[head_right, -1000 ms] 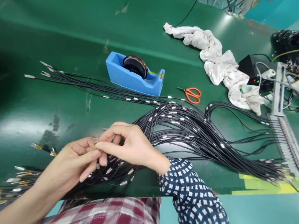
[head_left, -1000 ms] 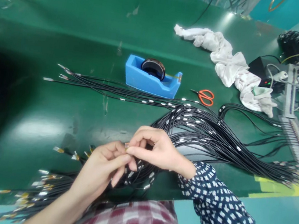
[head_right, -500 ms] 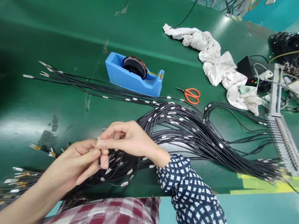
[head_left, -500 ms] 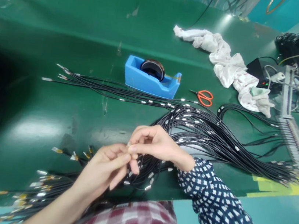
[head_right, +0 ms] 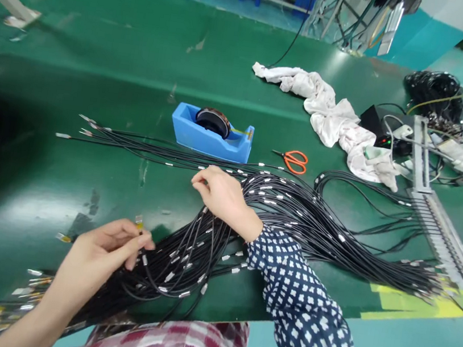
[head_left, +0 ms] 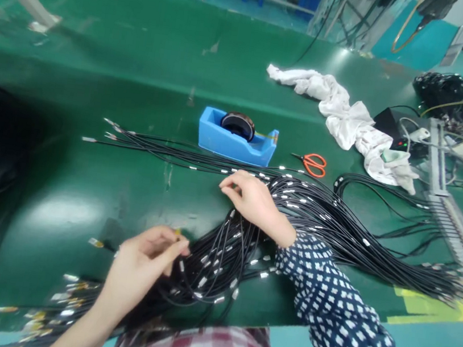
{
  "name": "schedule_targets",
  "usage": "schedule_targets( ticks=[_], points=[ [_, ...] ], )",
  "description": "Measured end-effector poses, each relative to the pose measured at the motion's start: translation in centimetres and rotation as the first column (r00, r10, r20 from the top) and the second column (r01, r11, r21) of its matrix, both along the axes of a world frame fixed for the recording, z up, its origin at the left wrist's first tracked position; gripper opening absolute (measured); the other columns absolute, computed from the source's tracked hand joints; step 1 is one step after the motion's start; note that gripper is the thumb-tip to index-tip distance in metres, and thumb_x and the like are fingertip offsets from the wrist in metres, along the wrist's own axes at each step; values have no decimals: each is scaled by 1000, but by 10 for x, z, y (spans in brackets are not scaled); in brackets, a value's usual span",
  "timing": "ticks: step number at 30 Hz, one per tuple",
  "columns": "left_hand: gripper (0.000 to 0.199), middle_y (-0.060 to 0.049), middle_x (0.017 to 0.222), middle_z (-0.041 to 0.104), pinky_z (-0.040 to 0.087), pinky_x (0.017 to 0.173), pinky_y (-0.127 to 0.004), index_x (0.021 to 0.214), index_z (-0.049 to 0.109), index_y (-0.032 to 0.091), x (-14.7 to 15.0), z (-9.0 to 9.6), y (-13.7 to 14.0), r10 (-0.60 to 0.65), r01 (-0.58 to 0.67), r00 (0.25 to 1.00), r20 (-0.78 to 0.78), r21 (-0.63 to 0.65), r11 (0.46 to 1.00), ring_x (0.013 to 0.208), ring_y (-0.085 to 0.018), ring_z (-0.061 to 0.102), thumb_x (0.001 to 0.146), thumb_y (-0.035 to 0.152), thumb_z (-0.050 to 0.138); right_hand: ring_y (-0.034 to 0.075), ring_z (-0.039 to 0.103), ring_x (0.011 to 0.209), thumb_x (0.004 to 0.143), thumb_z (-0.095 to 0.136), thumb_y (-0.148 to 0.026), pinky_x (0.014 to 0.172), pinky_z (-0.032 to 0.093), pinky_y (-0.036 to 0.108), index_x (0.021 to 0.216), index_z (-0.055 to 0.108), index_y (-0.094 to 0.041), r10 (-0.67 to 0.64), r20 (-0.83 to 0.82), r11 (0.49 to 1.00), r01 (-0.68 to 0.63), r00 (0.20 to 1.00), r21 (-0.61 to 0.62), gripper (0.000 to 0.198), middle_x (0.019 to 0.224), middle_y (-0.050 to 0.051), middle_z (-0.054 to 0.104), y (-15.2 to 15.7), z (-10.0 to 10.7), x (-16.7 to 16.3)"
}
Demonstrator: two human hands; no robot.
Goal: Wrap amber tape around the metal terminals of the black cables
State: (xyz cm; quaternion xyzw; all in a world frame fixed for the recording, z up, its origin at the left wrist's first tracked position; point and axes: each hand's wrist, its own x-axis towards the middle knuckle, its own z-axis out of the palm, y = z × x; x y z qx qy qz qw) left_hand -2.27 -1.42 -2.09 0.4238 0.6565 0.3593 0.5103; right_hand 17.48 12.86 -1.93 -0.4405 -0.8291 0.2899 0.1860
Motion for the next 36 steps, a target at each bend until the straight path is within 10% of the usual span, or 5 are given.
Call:
schedule_targets(
  ticks=[5,14,19,24,36],
  points=[
    [44,7,50,30,26,52,-24,54,38,21,-18,-7,-7,-23,66,889,-458,79,995,51,-11,30,78,37,71,22,64,86,92,58,-27,68,45,30,104,65,-16,-45,348,981,-25,937,194,18,109,10,62,34,-16,-12],
    [23,-2,78,66,37,52,-25,97,67,18,-5,5,12,37,-43,996,85,77,996,52,-12,48,83,37,67,17,62,84,96,52,-23,69,42,26,97,63,-15,114,308,963,-182,945,201,13,100,7,66,36,-5,-1],
    [43,-17,123,64,43,50,-26,124,56,18,-8,9,31,194,-198,803,564,-55,979,61,-14,63,86,35,65,12,61,78,95,55,-29,72,43,23,93,68,-19,357,103,930,-364,928,58,17,90,2,67,17,10,34],
    [18,-5,79,71,46,50,-20,93,65,13,-21,14,42,323,-454,655,683,14,891,54,-9,58,82,26,71,13,58,72,92,58,-37,68,42,25,77,70,-16,431,34,901,-429,902,-63,28,81,4,64,6,7,49],
    [30,-6,66,68,41,38,-19,81,62,14,42,13,-11,-178,264,831,527,-92,960,41,-12,61,88,44,60,12,59,67,95,50,-41,61,45,23,88,68,-13,70,-574,860,-341,816,-379,34,74,4,67,-21,44,4]
  ],
)
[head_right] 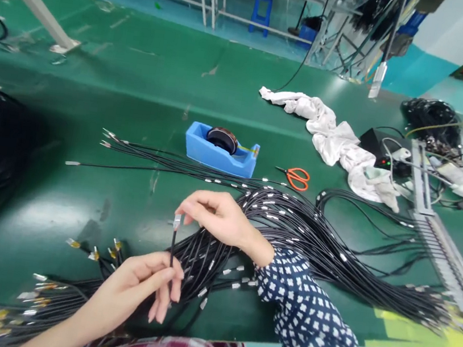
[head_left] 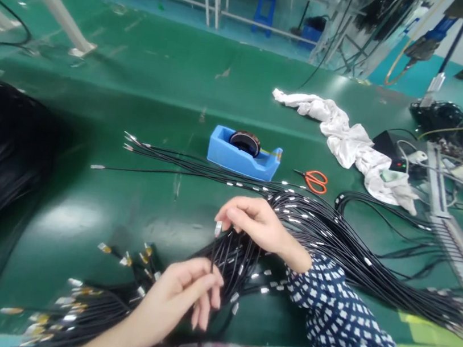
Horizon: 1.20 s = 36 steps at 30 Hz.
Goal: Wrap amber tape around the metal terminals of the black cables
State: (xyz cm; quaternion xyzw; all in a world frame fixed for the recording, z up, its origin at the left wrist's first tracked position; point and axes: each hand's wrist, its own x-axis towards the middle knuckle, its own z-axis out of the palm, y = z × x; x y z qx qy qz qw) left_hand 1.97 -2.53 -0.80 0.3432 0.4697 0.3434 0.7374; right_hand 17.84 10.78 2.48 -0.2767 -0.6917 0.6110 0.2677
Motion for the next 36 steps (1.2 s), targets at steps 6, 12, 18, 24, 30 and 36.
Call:
schedule_targets(
  ticks=[6,12,18,24,30,36],
  points=[
    [28,-6,71,68,38,40,-19,87,62,15,-4,-3,-1,-67,68,996,-56,18,998,42,-10,56,91,42,56,9,54,58,83,68,-35,54,42,21,74,64,-12,-15,-73,994,7,997,-109,25,69,2,66,-6,-2,0],
    [17,0,65,66,43,59,-18,98,60,19,-1,5,13,139,-124,983,-124,118,985,56,-9,55,90,33,61,7,42,53,85,67,-36,48,33,20,77,66,-13,9,20,998,-11,1000,62,24,62,-3,55,-17,-9,4],
    [26,5,61,57,28,41,-14,103,61,23,3,-3,15,305,-303,951,-61,29,952,45,-5,42,83,38,69,13,64,80,90,59,-41,75,49,21,89,74,-22,-414,550,843,78,725,531,24,90,1,72,43,-16,72],
    [30,3,61,56,33,44,-15,104,72,20,2,2,19,260,-226,936,-236,162,960,49,-6,41,84,42,66,30,64,96,86,49,-11,89,45,41,101,72,-10,-704,644,707,210,300,676,27,102,20,69,106,-42,166],
    [21,-5,89,77,54,75,-23,93,78,21,12,9,26,196,-117,927,-318,252,961,77,-16,68,81,36,68,32,61,100,85,45,-11,93,43,45,112,65,-8,-720,624,690,220,304,689,34,113,23,62,112,-53,183],
    [19,-3,94,79,55,79,-25,91,78,23,13,9,27,102,22,901,-422,279,960,87,-20,71,83,34,65,18,65,81,93,42,-25,71,52,29,113,50,-14,-631,589,767,292,505,571,24,98,10,67,72,-24,159]
  ],
)
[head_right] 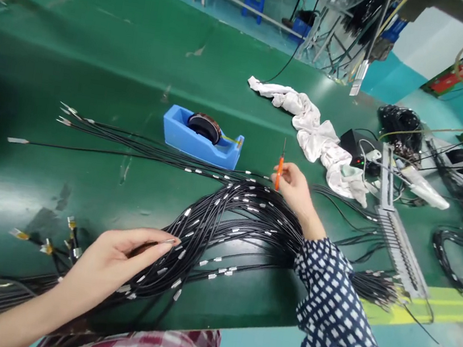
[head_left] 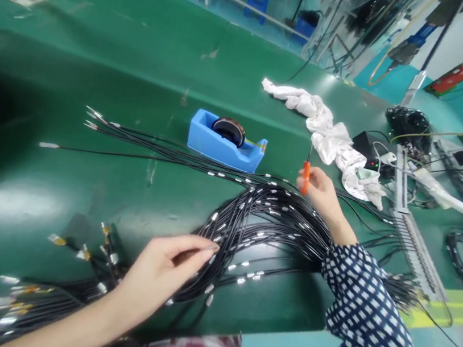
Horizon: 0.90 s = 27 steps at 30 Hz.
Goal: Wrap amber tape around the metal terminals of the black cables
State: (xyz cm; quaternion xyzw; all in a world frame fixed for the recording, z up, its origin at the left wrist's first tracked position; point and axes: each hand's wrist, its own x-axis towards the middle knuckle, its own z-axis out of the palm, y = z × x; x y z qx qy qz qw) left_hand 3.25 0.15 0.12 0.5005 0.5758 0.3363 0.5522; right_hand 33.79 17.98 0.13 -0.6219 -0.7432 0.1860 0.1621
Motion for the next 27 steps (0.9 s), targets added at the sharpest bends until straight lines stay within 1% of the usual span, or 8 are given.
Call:
schedule_targets(
  ticks=[2,4,5,8,12,16,21,27],
  points=[
    [19,-1,95,79,54,76,-24,92,78,24,-1,1,0,-56,57,997,-54,21,998,87,-19,71,85,33,64,14,63,69,95,44,-33,62,49,25,103,49,-19,192,-199,969,-217,961,-117,17,86,3,67,-33,17,-21],
    [18,0,94,78,53,74,-23,93,78,26,-2,3,1,-103,107,991,-85,42,993,86,-18,71,86,32,63,12,62,64,96,46,-33,61,45,24,102,49,-20,409,-341,826,-502,846,-256,15,78,0,67,-66,36,-44],
    [18,1,92,78,53,73,-22,93,78,26,-2,4,1,-125,130,988,-94,54,990,84,-17,70,87,31,62,12,61,65,95,49,-32,61,43,24,99,52,-21,498,-299,778,-571,814,-261,12,78,0,67,-79,45,-54],
    [18,2,86,76,50,66,-20,92,77,26,-3,7,-1,-176,189,977,-125,102,977,75,-13,68,89,28,59,13,58,66,90,58,-40,63,34,28,85,58,-20,697,42,712,-684,716,-157,20,77,0,66,-101,62,-74],
    [17,3,77,72,46,58,-19,92,75,26,-4,6,-5,-196,227,964,-182,169,959,64,-10,63,90,26,58,14,54,61,85,54,-64,61,24,32,76,56,-20,718,333,670,-737,611,-92,45,70,0,63,-103,65,-79],
    [17,4,74,69,46,58,-19,92,74,26,-4,4,-7,-204,246,956,-210,204,947,61,-10,61,91,25,58,13,48,51,88,53,-61,60,20,32,72,52,-20,729,458,625,-768,509,-140,44,58,-3,59,-101,66,-79],
    [17,2,82,73,47,60,-19,92,74,26,-5,6,-7,-214,247,959,-184,184,951,68,-11,65,90,25,58,13,42,45,89,60,-47,58,16,32,69,49,-20,756,492,579,-792,432,-192,36,55,-4,60,-100,72,-86],
    [17,2,83,73,48,62,-19,92,74,25,-5,6,-8,-224,266,951,-212,198,943,69,-11,65,91,24,57,12,38,44,88,61,-49,57,17,32,66,53,-20,763,471,587,-780,442,-218,37,54,-1,60,-101,72,-86]
  ],
)
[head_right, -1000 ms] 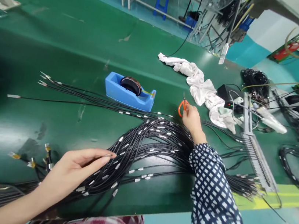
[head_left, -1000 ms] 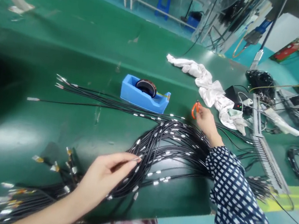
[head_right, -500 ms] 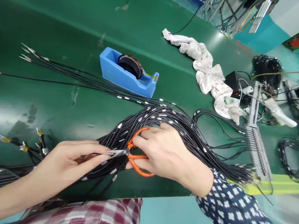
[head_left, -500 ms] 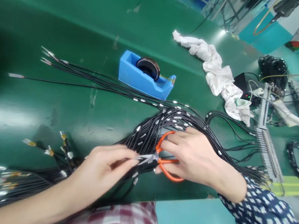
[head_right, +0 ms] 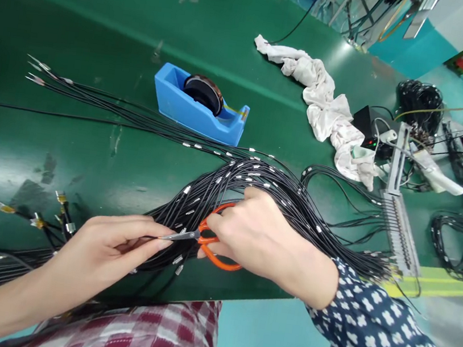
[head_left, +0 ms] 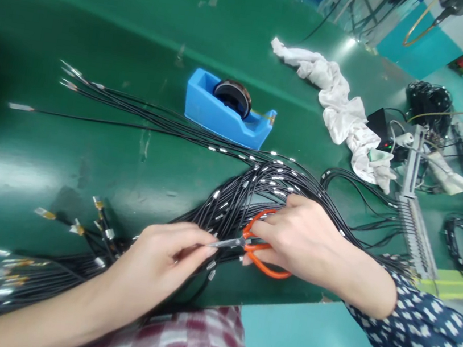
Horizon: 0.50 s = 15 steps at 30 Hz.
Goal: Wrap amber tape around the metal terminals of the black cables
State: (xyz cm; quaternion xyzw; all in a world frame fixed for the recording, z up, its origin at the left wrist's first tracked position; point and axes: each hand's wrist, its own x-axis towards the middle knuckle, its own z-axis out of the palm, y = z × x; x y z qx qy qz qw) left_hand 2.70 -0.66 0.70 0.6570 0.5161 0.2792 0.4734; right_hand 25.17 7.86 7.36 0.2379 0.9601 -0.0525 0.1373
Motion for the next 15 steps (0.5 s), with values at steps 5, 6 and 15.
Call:
schedule_targets(
  ticks=[5,6,15],
  points=[
    [19,2,81,71,48,63,-18,99,73,26,0,-1,-1,-35,38,999,-41,62,997,68,-10,64,92,22,56,11,28,40,88,59,-52,52,17,32,61,54,-20,-55,-55,998,53,997,-35,42,48,-1,56,-3,-1,-1],
    [20,2,80,71,47,63,-18,100,73,26,-1,-1,-2,-40,43,998,-43,78,996,67,-10,63,93,21,55,11,27,40,88,59,-53,51,16,32,60,55,-20,-67,-61,997,65,996,-43,43,48,-1,55,-4,-1,-2],
    [20,2,79,69,47,64,-17,100,73,22,-4,-5,-6,-45,52,998,-47,175,983,68,-9,63,92,16,56,11,31,43,80,66,-58,47,19,28,60,58,-20,-164,-54,957,146,985,-249,44,48,-3,54,-2,-5,-3]
  ],
)
